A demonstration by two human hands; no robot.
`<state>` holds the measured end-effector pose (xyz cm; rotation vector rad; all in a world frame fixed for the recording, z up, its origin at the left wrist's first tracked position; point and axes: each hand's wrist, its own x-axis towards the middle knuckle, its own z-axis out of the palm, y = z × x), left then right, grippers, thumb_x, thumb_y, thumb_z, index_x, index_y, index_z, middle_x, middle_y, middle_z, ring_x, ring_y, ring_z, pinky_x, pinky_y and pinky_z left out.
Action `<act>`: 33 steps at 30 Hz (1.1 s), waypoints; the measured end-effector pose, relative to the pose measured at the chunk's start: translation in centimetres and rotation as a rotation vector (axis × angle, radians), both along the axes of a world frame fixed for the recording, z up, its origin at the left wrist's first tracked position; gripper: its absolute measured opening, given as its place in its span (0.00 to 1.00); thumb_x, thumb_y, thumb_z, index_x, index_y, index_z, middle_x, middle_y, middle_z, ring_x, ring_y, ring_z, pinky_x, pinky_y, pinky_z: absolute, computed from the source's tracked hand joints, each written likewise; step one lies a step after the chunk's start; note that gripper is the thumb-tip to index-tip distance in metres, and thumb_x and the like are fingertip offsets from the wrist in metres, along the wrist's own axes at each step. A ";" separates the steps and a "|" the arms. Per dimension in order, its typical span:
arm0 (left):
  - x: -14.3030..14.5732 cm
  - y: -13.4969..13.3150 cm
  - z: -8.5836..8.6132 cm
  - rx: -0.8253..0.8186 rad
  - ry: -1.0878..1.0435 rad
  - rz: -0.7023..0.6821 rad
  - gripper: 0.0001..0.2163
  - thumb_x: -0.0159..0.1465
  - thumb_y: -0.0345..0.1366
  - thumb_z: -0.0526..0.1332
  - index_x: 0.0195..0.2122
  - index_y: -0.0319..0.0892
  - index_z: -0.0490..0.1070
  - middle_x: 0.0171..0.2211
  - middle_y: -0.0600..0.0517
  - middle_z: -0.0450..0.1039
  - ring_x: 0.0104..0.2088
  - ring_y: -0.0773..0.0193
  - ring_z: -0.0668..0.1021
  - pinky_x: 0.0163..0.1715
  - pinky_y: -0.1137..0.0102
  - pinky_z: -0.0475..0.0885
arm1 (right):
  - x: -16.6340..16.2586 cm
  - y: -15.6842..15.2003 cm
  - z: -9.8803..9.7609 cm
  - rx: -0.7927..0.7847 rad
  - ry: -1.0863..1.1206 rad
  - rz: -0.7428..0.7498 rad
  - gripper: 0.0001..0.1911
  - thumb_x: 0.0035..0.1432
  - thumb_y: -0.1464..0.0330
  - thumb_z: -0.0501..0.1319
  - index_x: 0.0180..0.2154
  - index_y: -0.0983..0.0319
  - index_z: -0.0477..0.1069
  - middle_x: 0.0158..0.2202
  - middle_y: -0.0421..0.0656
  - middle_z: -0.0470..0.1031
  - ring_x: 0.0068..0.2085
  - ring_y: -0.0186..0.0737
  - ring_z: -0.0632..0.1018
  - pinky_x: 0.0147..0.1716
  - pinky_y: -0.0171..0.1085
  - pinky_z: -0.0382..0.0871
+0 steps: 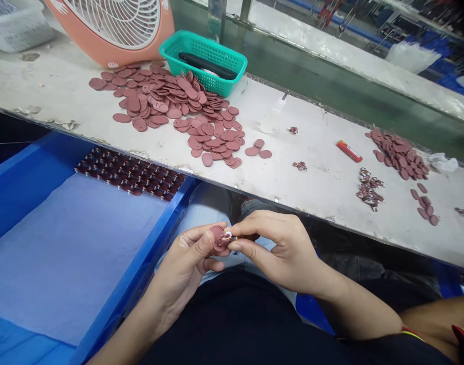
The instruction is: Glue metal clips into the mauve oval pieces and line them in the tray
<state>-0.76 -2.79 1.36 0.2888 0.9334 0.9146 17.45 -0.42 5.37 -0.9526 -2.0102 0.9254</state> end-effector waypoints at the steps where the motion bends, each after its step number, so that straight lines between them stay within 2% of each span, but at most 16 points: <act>1: 0.0 0.0 0.0 0.000 0.001 -0.002 0.15 0.48 0.44 0.76 0.33 0.41 0.83 0.28 0.52 0.79 0.26 0.68 0.78 0.21 0.78 0.76 | 0.0 0.0 0.0 0.009 0.001 0.000 0.06 0.61 0.74 0.65 0.41 0.61 0.77 0.34 0.41 0.82 0.33 0.34 0.79 0.35 0.34 0.74; 7: -0.1 0.2 0.0 0.013 -0.010 -0.003 0.13 0.49 0.43 0.77 0.31 0.41 0.83 0.27 0.52 0.79 0.25 0.69 0.78 0.21 0.78 0.76 | -0.2 0.3 0.0 0.068 -0.035 0.019 0.06 0.62 0.75 0.65 0.42 0.65 0.77 0.34 0.43 0.81 0.34 0.33 0.79 0.37 0.32 0.73; 16: -0.3 0.2 -0.3 0.007 -0.020 0.011 0.14 0.47 0.44 0.77 0.31 0.41 0.83 0.24 0.54 0.77 0.24 0.70 0.77 0.21 0.79 0.76 | -0.5 0.6 0.4 0.113 -0.100 0.061 0.05 0.63 0.75 0.63 0.41 0.66 0.76 0.35 0.43 0.81 0.34 0.34 0.78 0.36 0.31 0.72; 25: -0.5 0.0 0.0 0.007 -0.024 0.035 0.16 0.45 0.45 0.78 0.31 0.42 0.84 0.22 0.54 0.79 0.22 0.70 0.78 0.21 0.79 0.75 | -0.8 0.7 0.5 0.098 -0.068 0.087 0.04 0.62 0.77 0.64 0.40 0.66 0.76 0.33 0.44 0.81 0.34 0.35 0.79 0.35 0.32 0.73; 33: -0.6 -0.6 0.5 0.133 -0.093 0.007 0.12 0.49 0.42 0.77 0.33 0.44 0.84 0.24 0.54 0.80 0.23 0.71 0.78 0.24 0.80 0.74 | -0.5 -0.1 1.2 0.107 -0.036 0.117 0.07 0.60 0.78 0.65 0.42 0.68 0.76 0.34 0.45 0.81 0.34 0.32 0.79 0.37 0.30 0.75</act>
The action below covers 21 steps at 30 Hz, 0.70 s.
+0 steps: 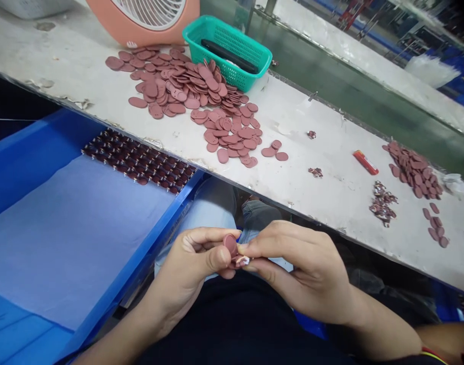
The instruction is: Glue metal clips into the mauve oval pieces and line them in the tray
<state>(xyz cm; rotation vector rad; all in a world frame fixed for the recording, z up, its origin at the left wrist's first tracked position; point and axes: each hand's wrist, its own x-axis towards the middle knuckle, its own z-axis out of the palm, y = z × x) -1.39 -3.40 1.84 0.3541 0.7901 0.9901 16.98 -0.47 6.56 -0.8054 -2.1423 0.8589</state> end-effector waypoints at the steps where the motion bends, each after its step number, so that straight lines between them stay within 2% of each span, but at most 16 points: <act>1: 0.0 0.0 0.0 0.004 -0.004 -0.003 0.12 0.49 0.41 0.77 0.33 0.44 0.84 0.24 0.54 0.80 0.23 0.71 0.77 0.24 0.80 0.74 | 0.0 0.0 0.0 0.000 0.001 0.002 0.07 0.60 0.78 0.65 0.42 0.68 0.76 0.34 0.45 0.81 0.34 0.32 0.79 0.37 0.30 0.75; 21: 0.2 1.0 -0.4 -0.136 0.039 0.042 0.15 0.43 0.44 0.79 0.30 0.42 0.84 0.24 0.51 0.80 0.25 0.69 0.78 0.24 0.80 0.74 | -0.4 0.8 -1.3 -0.016 -0.023 -0.028 0.07 0.61 0.76 0.64 0.42 0.64 0.76 0.33 0.45 0.81 0.33 0.35 0.80 0.35 0.33 0.76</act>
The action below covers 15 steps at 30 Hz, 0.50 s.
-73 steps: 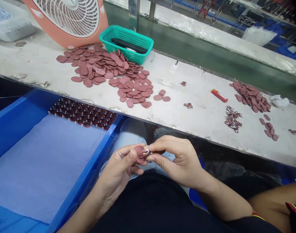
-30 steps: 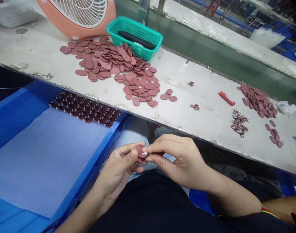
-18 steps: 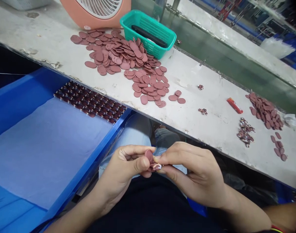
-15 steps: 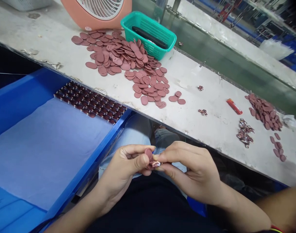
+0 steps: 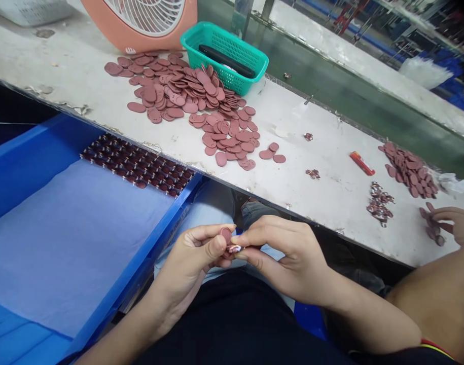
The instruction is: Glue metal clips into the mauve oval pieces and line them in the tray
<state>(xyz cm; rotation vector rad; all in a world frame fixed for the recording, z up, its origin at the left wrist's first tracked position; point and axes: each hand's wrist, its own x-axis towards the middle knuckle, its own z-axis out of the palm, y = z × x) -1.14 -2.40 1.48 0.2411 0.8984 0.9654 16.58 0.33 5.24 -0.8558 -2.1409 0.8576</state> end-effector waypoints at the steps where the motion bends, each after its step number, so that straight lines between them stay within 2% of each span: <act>1: 0.0 0.0 -0.1 -0.003 0.006 -0.002 0.15 0.43 0.43 0.79 0.30 0.41 0.84 0.24 0.51 0.80 0.25 0.69 0.78 0.25 0.80 0.74 | 0.0 0.0 -0.1 -0.005 0.003 0.001 0.07 0.61 0.77 0.64 0.42 0.64 0.76 0.33 0.45 0.81 0.33 0.35 0.80 0.35 0.33 0.76; 7: 0.1 0.1 -0.6 -0.019 0.043 0.013 0.15 0.45 0.43 0.78 0.30 0.41 0.84 0.24 0.51 0.79 0.24 0.70 0.77 0.25 0.79 0.74 | -0.1 0.4 -0.9 -0.045 0.026 -0.002 0.06 0.60 0.76 0.64 0.40 0.64 0.76 0.32 0.45 0.80 0.32 0.35 0.79 0.34 0.34 0.75; 15: 0.0 0.5 -1.2 -0.064 0.021 0.026 0.18 0.42 0.43 0.79 0.31 0.37 0.83 0.24 0.51 0.79 0.22 0.71 0.77 0.23 0.80 0.75 | -0.2 1.0 -1.2 -0.076 0.021 0.009 0.04 0.62 0.74 0.64 0.39 0.62 0.76 0.31 0.43 0.79 0.31 0.34 0.77 0.32 0.33 0.73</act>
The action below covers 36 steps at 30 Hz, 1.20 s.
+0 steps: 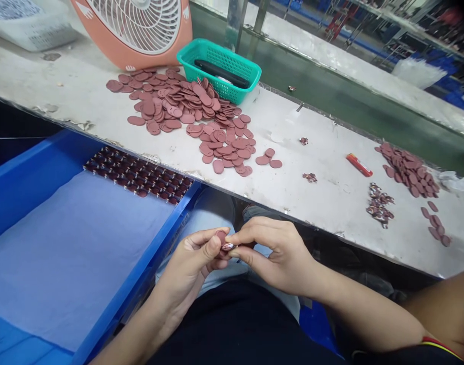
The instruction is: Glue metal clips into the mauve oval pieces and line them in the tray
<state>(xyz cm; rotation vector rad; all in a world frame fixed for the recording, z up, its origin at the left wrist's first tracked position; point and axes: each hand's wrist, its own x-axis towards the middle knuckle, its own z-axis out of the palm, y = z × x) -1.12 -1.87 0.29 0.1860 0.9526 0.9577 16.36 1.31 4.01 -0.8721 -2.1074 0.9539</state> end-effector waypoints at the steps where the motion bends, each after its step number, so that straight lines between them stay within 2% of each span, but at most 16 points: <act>1: -0.1 0.0 -0.1 -0.001 -0.012 0.001 0.18 0.42 0.43 0.79 0.31 0.37 0.83 0.24 0.51 0.78 0.22 0.71 0.77 0.23 0.80 0.75 | -0.1 0.1 0.0 -0.002 0.000 0.004 0.04 0.62 0.74 0.64 0.39 0.62 0.76 0.31 0.43 0.79 0.31 0.34 0.78 0.32 0.33 0.73; 6: -0.5 0.1 -0.8 -0.001 -0.087 -0.015 0.16 0.46 0.40 0.78 0.32 0.38 0.81 0.23 0.55 0.76 0.23 0.71 0.77 0.22 0.80 0.76 | -0.3 0.3 0.4 0.012 -0.022 0.028 0.05 0.62 0.74 0.64 0.41 0.62 0.76 0.33 0.42 0.80 0.33 0.34 0.78 0.34 0.33 0.74; 11: -1.0 0.4 -0.9 -0.033 -0.154 0.006 0.14 0.49 0.39 0.77 0.33 0.39 0.79 0.26 0.54 0.78 0.24 0.70 0.79 0.22 0.80 0.77 | -0.2 0.6 0.4 0.053 -0.043 -0.045 0.25 0.57 0.66 0.70 0.54 0.63 0.71 0.42 0.46 0.78 0.39 0.38 0.77 0.39 0.36 0.75; 13: -1.2 0.6 -0.8 -0.060 -0.157 0.014 0.13 0.51 0.37 0.76 0.36 0.40 0.79 0.27 0.54 0.79 0.25 0.69 0.80 0.22 0.79 0.78 | -0.3 0.8 0.2 0.047 -0.002 -0.070 0.20 0.58 0.66 0.69 0.52 0.64 0.73 0.41 0.46 0.78 0.38 0.36 0.77 0.38 0.35 0.74; 16: -1.4 0.8 -0.8 -0.046 -0.167 0.026 0.13 0.49 0.38 0.77 0.33 0.40 0.78 0.24 0.55 0.78 0.24 0.68 0.81 0.21 0.77 0.79 | -0.6 1.2 -0.2 -0.005 0.035 -0.057 0.11 0.62 0.69 0.65 0.47 0.62 0.76 0.38 0.44 0.78 0.35 0.34 0.76 0.36 0.33 0.73; 18: -1.4 0.8 -0.8 -0.022 -0.167 0.025 0.14 0.47 0.39 0.78 0.31 0.39 0.78 0.23 0.56 0.78 0.24 0.68 0.80 0.21 0.78 0.79 | -0.9 1.4 -0.4 -0.036 0.061 -0.039 0.09 0.62 0.70 0.65 0.45 0.61 0.78 0.36 0.43 0.79 0.35 0.34 0.77 0.34 0.33 0.72; 23: -1.6 0.4 -1.1 -0.010 -0.143 0.013 0.11 0.53 0.37 0.75 0.32 0.40 0.77 0.25 0.55 0.78 0.25 0.69 0.81 0.24 0.79 0.79 | -1.3 1.4 -0.7 -0.098 0.094 -0.030 0.07 0.63 0.69 0.64 0.42 0.60 0.80 0.32 0.42 0.78 0.33 0.33 0.76 0.32 0.31 0.71; 28: -1.7 0.5 -1.3 -0.003 -0.171 0.002 0.13 0.51 0.41 0.76 0.32 0.41 0.78 0.25 0.55 0.78 0.25 0.69 0.80 0.24 0.79 0.79 | -1.4 1.3 -0.8 -0.132 0.100 -0.018 0.06 0.61 0.70 0.66 0.41 0.61 0.80 0.32 0.42 0.78 0.32 0.33 0.76 0.31 0.31 0.71; 31: -1.9 0.8 -1.4 0.022 -0.175 -0.051 0.18 0.52 0.49 0.72 0.37 0.41 0.79 0.30 0.51 0.80 0.30 0.65 0.82 0.22 0.77 0.79 | -1.7 1.5 -1.0 -0.049 0.143 -0.047 0.05 0.61 0.71 0.65 0.40 0.61 0.79 0.33 0.42 0.79 0.32 0.33 0.77 0.33 0.33 0.73; 33: -2.0 1.0 -1.4 0.048 -0.102 -0.021 0.24 0.52 0.54 0.70 0.42 0.41 0.78 0.37 0.47 0.81 0.33 0.61 0.83 0.21 0.75 0.79 | -2.2 1.8 -1.4 0.101 0.148 -0.131 0.05 0.61 0.71 0.65 0.40 0.62 0.78 0.34 0.43 0.79 0.33 0.35 0.77 0.35 0.35 0.74; 35: -2.0 1.1 -1.4 0.093 0.082 0.147 0.24 0.52 0.53 0.72 0.45 0.42 0.78 0.39 0.49 0.80 0.33 0.63 0.82 0.22 0.74 0.79 | -2.8 2.1 -2.0 0.309 0.109 -0.251 0.06 0.61 0.71 0.65 0.41 0.62 0.77 0.33 0.44 0.78 0.34 0.37 0.77 0.35 0.36 0.74; 36: -2.0 1.1 -1.4 0.128 0.196 0.255 0.22 0.51 0.50 0.73 0.43 0.43 0.78 0.37 0.51 0.80 0.31 0.66 0.80 0.22 0.75 0.78 | -3.2 2.2 -2.5 0.418 0.073 -0.303 0.06 0.61 0.71 0.65 0.41 0.63 0.77 0.33 0.44 0.78 0.33 0.37 0.77 0.34 0.37 0.73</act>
